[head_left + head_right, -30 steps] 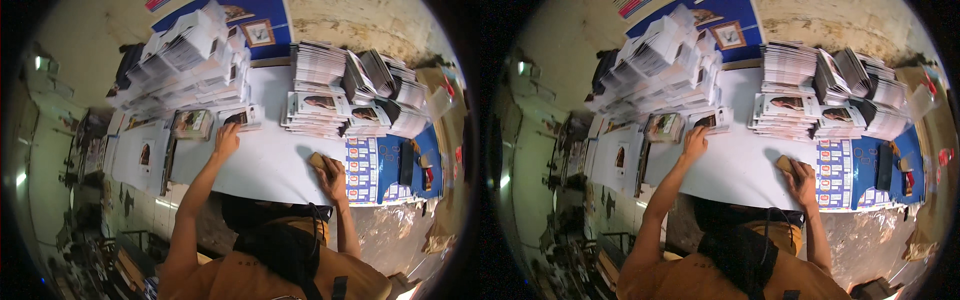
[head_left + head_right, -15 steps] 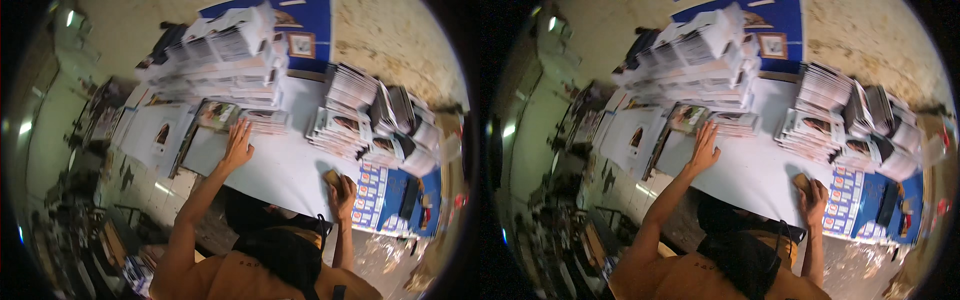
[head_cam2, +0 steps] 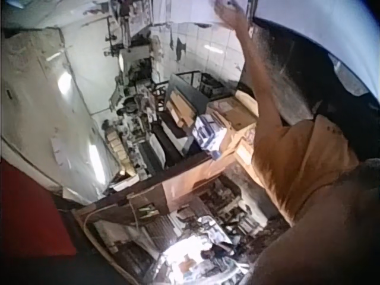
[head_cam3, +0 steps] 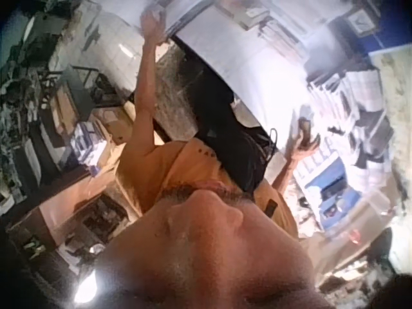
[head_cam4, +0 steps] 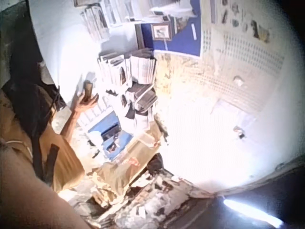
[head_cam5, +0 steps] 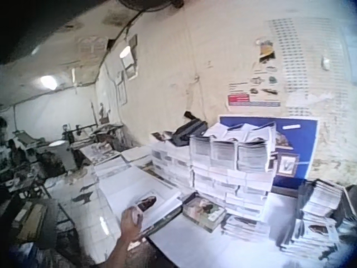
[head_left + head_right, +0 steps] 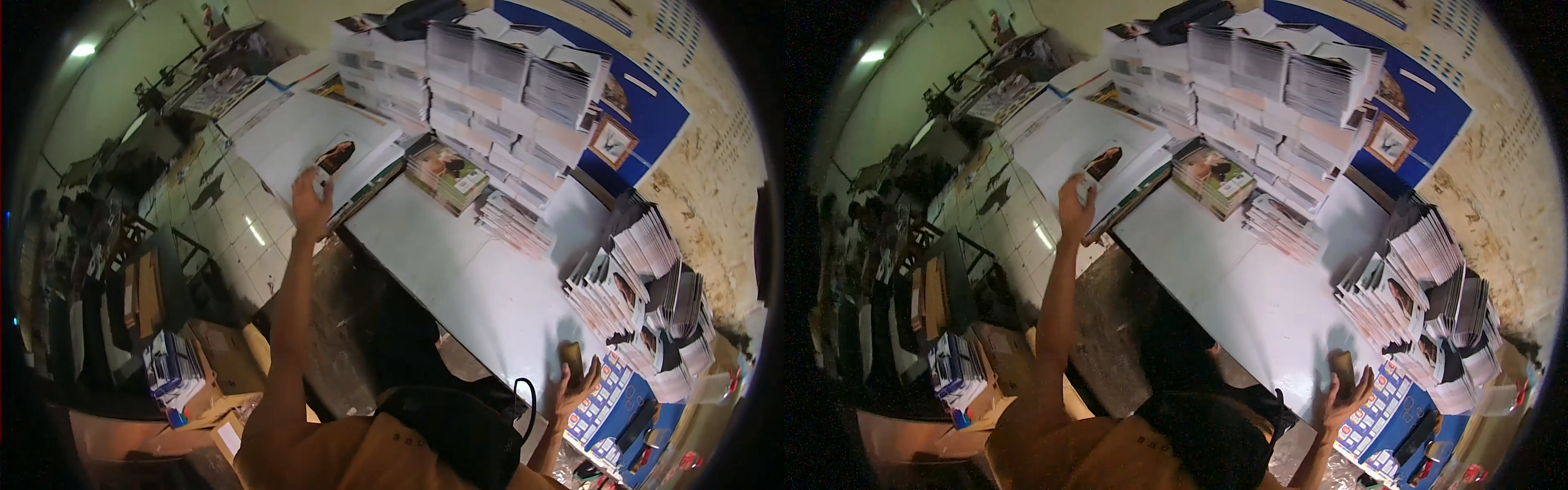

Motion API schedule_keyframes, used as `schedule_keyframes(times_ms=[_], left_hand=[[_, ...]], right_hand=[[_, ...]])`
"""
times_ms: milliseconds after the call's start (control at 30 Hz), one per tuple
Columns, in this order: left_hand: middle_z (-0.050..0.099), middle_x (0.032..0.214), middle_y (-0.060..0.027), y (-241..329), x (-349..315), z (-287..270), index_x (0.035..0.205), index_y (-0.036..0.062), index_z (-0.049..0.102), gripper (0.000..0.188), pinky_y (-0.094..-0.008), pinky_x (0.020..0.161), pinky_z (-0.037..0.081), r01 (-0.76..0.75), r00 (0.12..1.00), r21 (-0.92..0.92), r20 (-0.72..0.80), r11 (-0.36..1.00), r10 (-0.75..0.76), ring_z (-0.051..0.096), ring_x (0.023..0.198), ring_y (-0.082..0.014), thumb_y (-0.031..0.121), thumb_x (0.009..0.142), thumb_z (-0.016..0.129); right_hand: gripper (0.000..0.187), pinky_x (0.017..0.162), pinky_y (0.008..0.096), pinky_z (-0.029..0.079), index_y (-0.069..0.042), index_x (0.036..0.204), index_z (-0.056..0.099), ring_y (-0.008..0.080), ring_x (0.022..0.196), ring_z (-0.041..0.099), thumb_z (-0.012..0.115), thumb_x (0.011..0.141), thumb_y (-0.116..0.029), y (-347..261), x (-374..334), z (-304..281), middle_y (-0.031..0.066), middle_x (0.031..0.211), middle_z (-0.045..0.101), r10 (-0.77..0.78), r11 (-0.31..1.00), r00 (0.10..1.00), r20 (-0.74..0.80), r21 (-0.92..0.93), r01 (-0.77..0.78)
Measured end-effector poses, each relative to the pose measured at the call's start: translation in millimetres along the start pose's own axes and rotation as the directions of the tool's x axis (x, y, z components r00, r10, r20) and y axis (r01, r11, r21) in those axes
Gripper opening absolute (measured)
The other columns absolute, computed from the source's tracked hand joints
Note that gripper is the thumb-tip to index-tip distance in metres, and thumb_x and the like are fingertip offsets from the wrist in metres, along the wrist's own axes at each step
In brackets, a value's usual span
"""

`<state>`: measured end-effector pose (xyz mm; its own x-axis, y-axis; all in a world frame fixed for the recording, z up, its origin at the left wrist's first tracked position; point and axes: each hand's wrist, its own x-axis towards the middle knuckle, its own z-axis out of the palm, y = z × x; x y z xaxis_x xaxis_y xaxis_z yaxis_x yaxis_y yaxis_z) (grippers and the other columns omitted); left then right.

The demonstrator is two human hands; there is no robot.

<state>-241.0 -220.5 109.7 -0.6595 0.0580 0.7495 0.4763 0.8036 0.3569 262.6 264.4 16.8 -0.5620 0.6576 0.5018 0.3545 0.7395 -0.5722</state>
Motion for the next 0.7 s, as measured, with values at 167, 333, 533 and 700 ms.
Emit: schedule_keyframes(times_ms=[167, 333, 533, 700], left_hand=[[0.062, 0.125, -0.0227, -26.1, 50.7, 10.0, 0.126, 0.0016, 0.059, 0.043, -0.0500, 0.101, 0.046, 0.009, 0.998, 0.042, 0.058, 0.999, -0.012, 0.055, 0.119, -0.0423, 0.028, 0.093, 0.068], [0.063, 0.125, -0.0229, -23.6, 65.1, 30.3, 0.125, 0.0003, 0.060, 0.052, -0.0506, 0.099, 0.048, 0.010, 0.988, 0.103, 0.153, 0.995, -0.026, 0.057, 0.118, -0.0432, 0.040, 0.092, 0.068], [0.054, 0.137, -0.0235, -34.3, 70.2, 36.7, 0.141, -0.0016, 0.051, 0.111, -0.0519, 0.108, 0.043, 0.067, 0.767, 0.388, 0.569, 0.919, -0.297, 0.052, 0.129, -0.0408, 0.077, 0.066, 0.075], [0.053, 0.136, -0.0214, -22.9, 54.2, 27.2, 0.145, 0.0010, 0.048, 0.116, -0.0513, 0.106, 0.044, 0.030, 0.759, 0.391, 0.590, 0.920, -0.276, 0.052, 0.129, -0.0380, 0.073, 0.060, 0.082]], right_hand=[[0.061, 0.113, 0.0522, 0.030, 0.001, 0.146, 0.047, 0.0419, 0.134, 0.043, 0.069, 0.093, -0.022, -4.9, -0.1, -1.4, 0.0255, 0.144, 0.047, -0.020, 0.989, 0.999, -0.028, -0.145, 0.015], [0.060, 0.112, 0.0514, 0.031, 0.000, 0.145, 0.047, 0.0406, 0.129, 0.045, 0.068, 0.093, -0.020, -12.9, -2.3, -0.7, 0.0243, 0.143, 0.048, -0.034, 0.989, 0.999, -0.041, -0.147, 0.027], [0.057, 0.113, 0.0528, 0.028, 0.000, 0.144, 0.049, 0.0417, 0.133, 0.043, 0.066, 0.095, -0.023, -9.9, -4.6, 2.9, 0.0244, 0.143, 0.048, 0.004, 0.990, 0.999, -0.053, -0.139, -0.011], [0.052, 0.114, 0.0526, 0.031, 0.001, 0.142, 0.051, 0.0414, 0.136, 0.043, 0.063, 0.098, -0.023, -8.8, -4.2, 1.2, 0.0246, 0.141, 0.050, -0.006, 0.973, 1.000, -0.024, -0.233, 0.000]])
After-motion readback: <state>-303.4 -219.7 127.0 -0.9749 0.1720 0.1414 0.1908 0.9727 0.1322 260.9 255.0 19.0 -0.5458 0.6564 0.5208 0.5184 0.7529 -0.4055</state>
